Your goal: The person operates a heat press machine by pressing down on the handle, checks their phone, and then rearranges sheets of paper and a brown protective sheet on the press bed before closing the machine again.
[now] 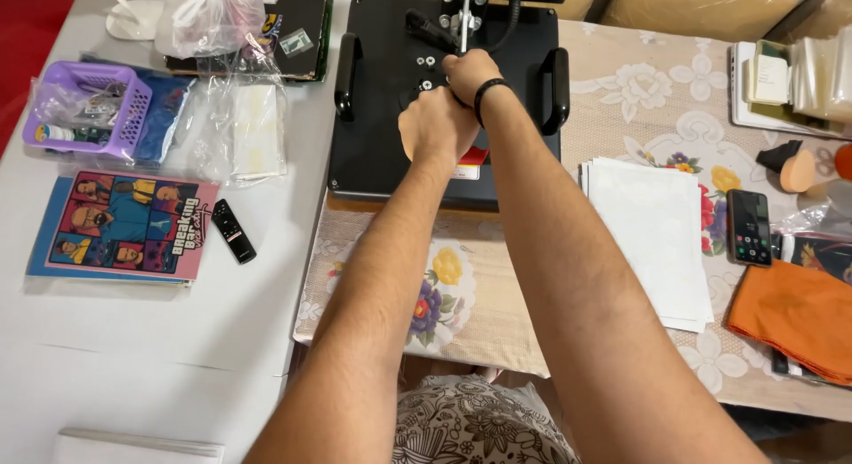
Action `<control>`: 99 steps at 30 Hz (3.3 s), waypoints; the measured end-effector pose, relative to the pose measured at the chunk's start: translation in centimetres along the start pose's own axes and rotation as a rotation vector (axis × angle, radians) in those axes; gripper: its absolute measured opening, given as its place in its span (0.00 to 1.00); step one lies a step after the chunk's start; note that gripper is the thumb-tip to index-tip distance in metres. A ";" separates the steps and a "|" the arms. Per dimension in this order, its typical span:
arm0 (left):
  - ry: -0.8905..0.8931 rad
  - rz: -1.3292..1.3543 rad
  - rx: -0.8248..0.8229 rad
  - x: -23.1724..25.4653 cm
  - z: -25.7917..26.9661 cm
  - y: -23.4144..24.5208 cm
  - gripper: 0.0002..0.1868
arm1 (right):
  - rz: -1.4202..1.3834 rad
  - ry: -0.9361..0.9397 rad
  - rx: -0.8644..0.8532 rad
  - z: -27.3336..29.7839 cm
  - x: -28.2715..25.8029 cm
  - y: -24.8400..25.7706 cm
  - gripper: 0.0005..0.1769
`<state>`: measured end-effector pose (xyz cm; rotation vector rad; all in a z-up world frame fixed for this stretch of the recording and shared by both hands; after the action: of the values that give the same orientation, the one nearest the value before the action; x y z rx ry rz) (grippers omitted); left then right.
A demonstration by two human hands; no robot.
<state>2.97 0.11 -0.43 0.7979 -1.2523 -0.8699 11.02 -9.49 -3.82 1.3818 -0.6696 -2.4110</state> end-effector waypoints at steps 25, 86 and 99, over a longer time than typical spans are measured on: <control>0.197 0.112 -0.077 -1.8 -2.2 -0.8 0.34 | 0.086 0.135 0.192 2.8 -0.1 0.2 0.20; 0.128 0.174 0.131 -1.4 1.0 1.0 0.32 | 0.137 0.277 0.333 3.3 0.3 -0.4 0.20; 0.122 0.139 0.137 -1.5 0.8 0.8 0.32 | 0.118 0.291 0.335 3.1 0.1 -0.5 0.19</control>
<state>2.16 1.79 -0.25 0.8491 -1.2524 -0.6200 8.24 -8.33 -2.82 1.7226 -1.0752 -2.0141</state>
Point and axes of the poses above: each hand's wrist, its own z-axis away from the middle knuckle, its own y-axis out of the back of the hand, x = y × z, the point moved 3 cm from there along -z, towards the middle knuckle, and after that the axes turned 7 degrees about -z, right-handed, at the moved point
